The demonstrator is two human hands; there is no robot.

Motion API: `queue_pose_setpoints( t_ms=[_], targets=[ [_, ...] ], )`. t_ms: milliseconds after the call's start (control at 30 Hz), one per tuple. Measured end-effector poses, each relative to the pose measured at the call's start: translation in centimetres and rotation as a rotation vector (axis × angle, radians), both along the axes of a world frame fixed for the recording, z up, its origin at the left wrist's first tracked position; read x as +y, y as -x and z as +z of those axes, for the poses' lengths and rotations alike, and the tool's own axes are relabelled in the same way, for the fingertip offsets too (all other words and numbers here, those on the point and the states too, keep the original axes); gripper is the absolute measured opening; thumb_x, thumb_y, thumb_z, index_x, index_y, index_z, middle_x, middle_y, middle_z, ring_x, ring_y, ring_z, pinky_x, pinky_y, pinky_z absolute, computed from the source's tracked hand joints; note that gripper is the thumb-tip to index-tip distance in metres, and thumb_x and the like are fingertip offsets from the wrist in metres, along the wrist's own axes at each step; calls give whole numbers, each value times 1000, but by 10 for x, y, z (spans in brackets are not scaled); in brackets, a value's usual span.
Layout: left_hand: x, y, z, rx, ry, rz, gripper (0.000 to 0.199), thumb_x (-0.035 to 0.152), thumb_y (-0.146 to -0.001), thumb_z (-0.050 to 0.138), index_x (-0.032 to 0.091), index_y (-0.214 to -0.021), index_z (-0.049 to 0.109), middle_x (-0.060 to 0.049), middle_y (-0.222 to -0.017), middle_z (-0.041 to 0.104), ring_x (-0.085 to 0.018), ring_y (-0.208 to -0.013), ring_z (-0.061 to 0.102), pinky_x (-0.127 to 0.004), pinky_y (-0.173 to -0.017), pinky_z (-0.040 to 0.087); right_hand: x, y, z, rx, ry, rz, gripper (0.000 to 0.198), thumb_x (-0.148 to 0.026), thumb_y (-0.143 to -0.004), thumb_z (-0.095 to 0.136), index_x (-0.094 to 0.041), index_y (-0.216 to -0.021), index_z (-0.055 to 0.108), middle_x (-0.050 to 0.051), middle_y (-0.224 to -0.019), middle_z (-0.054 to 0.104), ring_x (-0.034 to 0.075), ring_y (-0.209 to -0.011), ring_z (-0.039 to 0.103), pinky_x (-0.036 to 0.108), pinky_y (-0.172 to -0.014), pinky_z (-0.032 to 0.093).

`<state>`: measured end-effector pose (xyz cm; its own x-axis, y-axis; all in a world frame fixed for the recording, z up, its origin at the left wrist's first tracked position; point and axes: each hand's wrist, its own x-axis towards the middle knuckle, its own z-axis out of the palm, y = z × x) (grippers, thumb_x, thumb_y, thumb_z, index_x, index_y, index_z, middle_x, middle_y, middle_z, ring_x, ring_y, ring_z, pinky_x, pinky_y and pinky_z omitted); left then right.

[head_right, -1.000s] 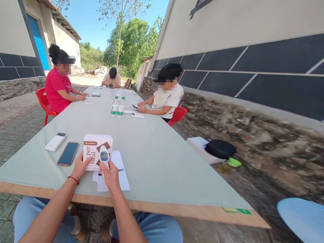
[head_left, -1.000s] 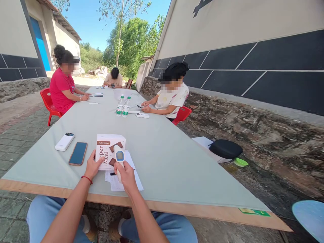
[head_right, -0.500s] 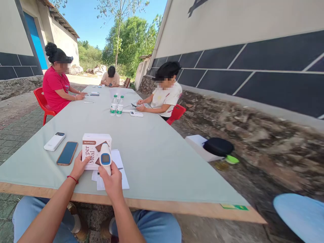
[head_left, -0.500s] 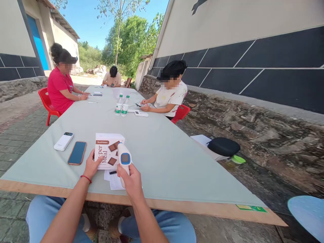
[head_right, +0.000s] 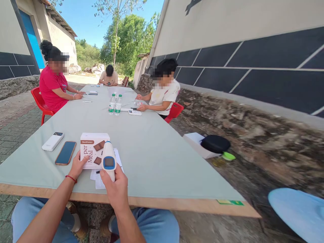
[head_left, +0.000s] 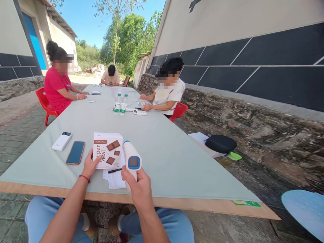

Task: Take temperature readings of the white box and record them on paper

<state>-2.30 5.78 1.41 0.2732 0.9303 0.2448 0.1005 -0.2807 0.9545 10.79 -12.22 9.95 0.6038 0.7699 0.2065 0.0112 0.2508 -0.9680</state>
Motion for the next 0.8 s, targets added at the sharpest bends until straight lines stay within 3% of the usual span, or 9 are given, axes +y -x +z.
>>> queue_pose_setpoints(
  t_ms=[333, 800],
  targets=[
    [-2, 0, 4, -7, -12, -6, 62, 51, -75, 69, 16, -125, 57, -12, -120, 66, -29, -111, 61, -42, -98, 46, -2, -4, 0, 91, -4, 26, 29, -47, -73, 68, -18, -77, 64, -1, -60, 53, 13, -57, 45, 25, -53, 40],
    [-1, 0, 1, -6, 2, -13, 64, 52, -75, 68, 16, -125, 56, -13, -122, 65, -30, -112, 60, -42, -98, 45, 1, -7, -7, 120, 7, 53, 31, -49, -75, 66, -18, -75, 61, -1, -59, 53, 14, -58, 47, 26, -54, 40]
  ],
)
